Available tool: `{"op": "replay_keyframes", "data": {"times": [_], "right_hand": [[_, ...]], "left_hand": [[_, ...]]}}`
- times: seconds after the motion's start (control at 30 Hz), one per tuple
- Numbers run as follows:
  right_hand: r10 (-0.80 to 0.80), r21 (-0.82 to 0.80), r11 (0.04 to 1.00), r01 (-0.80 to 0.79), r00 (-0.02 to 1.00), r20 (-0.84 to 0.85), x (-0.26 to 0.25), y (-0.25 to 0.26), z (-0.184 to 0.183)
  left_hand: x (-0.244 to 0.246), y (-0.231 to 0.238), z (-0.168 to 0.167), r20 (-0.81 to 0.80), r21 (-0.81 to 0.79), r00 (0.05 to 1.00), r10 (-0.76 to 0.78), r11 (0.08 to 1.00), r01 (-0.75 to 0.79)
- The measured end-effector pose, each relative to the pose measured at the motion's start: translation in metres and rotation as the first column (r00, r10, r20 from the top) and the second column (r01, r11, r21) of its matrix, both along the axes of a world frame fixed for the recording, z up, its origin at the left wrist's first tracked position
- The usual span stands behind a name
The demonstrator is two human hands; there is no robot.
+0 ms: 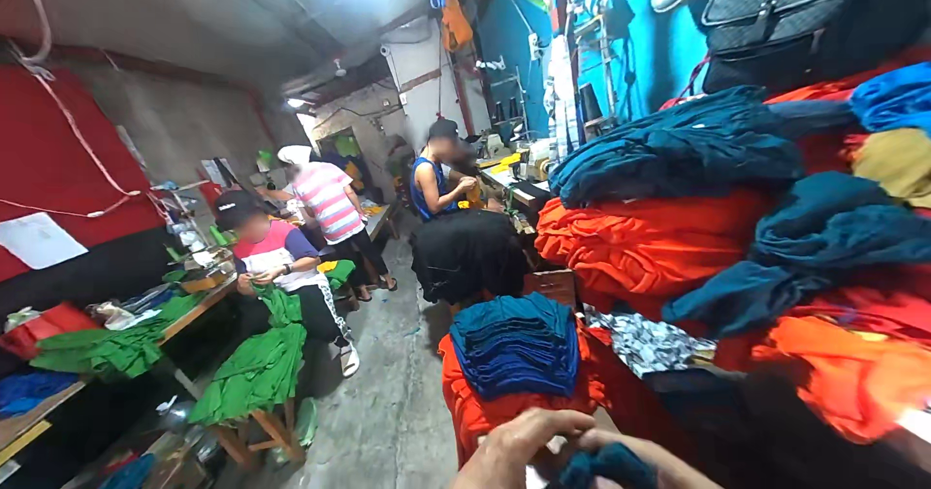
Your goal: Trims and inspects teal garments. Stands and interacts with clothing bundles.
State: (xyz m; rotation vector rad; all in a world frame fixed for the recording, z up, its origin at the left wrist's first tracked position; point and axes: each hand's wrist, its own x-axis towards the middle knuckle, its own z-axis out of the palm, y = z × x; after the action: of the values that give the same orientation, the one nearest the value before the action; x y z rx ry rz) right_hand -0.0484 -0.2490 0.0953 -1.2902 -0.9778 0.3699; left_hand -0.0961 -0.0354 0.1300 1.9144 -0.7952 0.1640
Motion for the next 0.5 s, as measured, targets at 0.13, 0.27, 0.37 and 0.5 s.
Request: {"op": "replay_keyframes", "data": {"times": [0.13, 0.27, 0.37, 0.5], "right_hand": [[-0.172, 0.000, 0.985, 0.174, 0.973, 0.154, 0.023, -0.032, 0.004], [-0.252, 0.057, 0.968, 0.246, 0.936, 0.247, 0.049, -0.052, 0.002], [-0.345, 0.041, 0.938, 0.345, 0.914, 0.214, 0.078, -0.060, 0.010], [-0.342, -0.197, 0.913, 0.357, 0.934, 0.104, 0.139, -0.054, 0.034]], "left_hand": [[0.009, 0.006, -0.027, -0.133, -0.063, 0.988, -0.077, 0.996, 0.070], [0.019, 0.025, -0.036, -0.145, -0.090, 0.986, -0.080, 0.994, 0.067], [0.030, 0.046, -0.027, -0.198, -0.077, 0.972, -0.128, 0.990, 0.115], [0.078, 0.082, -0.009, -0.196, -0.072, 0.980, -0.029, 0.997, 0.015]]}}
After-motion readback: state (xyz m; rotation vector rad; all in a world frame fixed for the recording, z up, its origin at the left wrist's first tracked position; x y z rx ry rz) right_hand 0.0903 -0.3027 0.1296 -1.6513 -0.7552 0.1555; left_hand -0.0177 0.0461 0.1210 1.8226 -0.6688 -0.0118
